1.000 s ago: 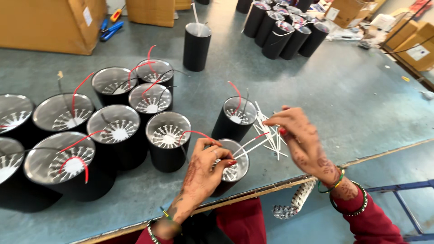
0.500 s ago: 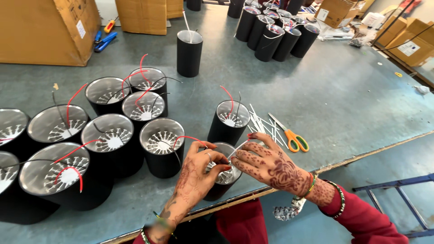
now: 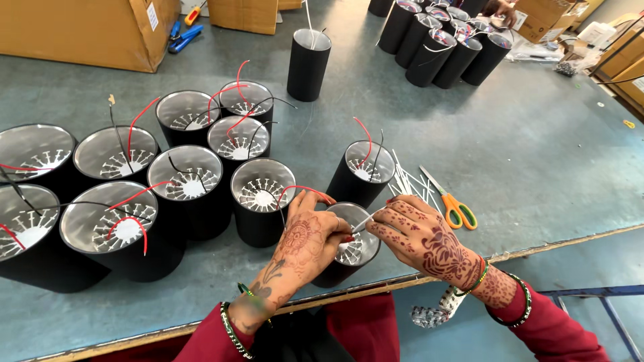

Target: The person assembles cylindrical light fixture housings at a workbench. They insert white stick-shaped components one by one into the holes of a white radial disc inside each black cylinder, arrange the red and black wires, and use scissors to trim components, placing finished housings with the others on the table.

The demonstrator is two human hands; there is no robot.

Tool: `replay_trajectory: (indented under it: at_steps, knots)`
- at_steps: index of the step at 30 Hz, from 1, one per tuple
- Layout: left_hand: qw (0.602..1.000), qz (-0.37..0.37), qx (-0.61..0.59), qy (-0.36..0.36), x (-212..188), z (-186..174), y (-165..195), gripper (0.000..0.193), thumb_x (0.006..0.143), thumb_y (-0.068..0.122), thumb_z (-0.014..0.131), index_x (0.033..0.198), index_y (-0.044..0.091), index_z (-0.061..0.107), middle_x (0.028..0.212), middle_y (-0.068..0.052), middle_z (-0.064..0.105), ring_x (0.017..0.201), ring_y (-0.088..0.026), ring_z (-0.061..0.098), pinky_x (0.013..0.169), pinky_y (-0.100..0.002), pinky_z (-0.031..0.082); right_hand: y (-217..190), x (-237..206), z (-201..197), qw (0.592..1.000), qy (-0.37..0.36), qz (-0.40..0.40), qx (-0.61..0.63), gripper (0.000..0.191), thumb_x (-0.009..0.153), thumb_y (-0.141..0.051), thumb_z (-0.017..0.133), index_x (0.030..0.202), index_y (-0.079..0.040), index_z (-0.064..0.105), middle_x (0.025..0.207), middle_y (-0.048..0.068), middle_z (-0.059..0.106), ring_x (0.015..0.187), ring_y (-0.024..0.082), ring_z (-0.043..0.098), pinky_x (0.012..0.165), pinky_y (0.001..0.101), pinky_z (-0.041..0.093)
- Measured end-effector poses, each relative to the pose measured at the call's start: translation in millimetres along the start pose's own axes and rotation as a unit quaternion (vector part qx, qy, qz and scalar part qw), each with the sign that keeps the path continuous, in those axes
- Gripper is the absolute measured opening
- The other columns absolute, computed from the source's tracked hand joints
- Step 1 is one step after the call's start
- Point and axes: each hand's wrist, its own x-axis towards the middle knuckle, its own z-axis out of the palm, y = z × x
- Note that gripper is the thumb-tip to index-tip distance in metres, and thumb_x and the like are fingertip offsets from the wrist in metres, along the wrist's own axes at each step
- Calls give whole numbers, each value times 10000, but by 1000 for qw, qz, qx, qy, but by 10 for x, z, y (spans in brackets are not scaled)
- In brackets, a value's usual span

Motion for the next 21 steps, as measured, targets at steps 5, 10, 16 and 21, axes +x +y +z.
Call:
replay_trajectory:
  at_steps: [5, 10, 16, 21]
  knots:
    - [999, 28, -3, 17, -4, 54, -46, 129, 721, 119, 820, 849, 127, 834, 865, -25, 721, 1174, -305, 542, 1049, -480, 397, 0, 9, 17, 1000, 9, 13, 12, 322, 712, -58, 728, 1032, -93, 718, 1020, 27, 696, 976, 234, 674, 983, 445, 501]
    - [998, 48, -5, 35, -26, 80, -52, 125, 718, 86, 798, 840, 97, 821, 775, -19, 722, 1168, -292, 553, 1032, -462, 410, 3, -4, 66, 999, -4, 26, 42, 272, 743, -64, 715, 1006, -131, 720, 1005, -3, 701, 962, 193, 682, 1066, 465, 447]
    - [997, 69, -10, 45, -39, 131, -70, 123, 721, 62, 789, 837, 88, 818, 788, -31, 717, 1165, -288, 557, 1030, -454, 422, -8, 5, 92, 998, -37, 40, 42, 266, 783, -59, 697, 1042, -117, 715, 953, 14, 665, 907, 193, 659, 1102, 501, 390]
    - [997, 73, -27, 16, -49, 164, -79, 168, 737, 64, 775, 897, 94, 816, 820, -27, 726, 1158, -263, 568, 1053, -439, 426, -12, 104, 141, 994, -93, 54, 16, 289, 765, -36, 683, 1048, -97, 690, 874, 45, 609, 927, 217, 641, 1115, 526, 380]
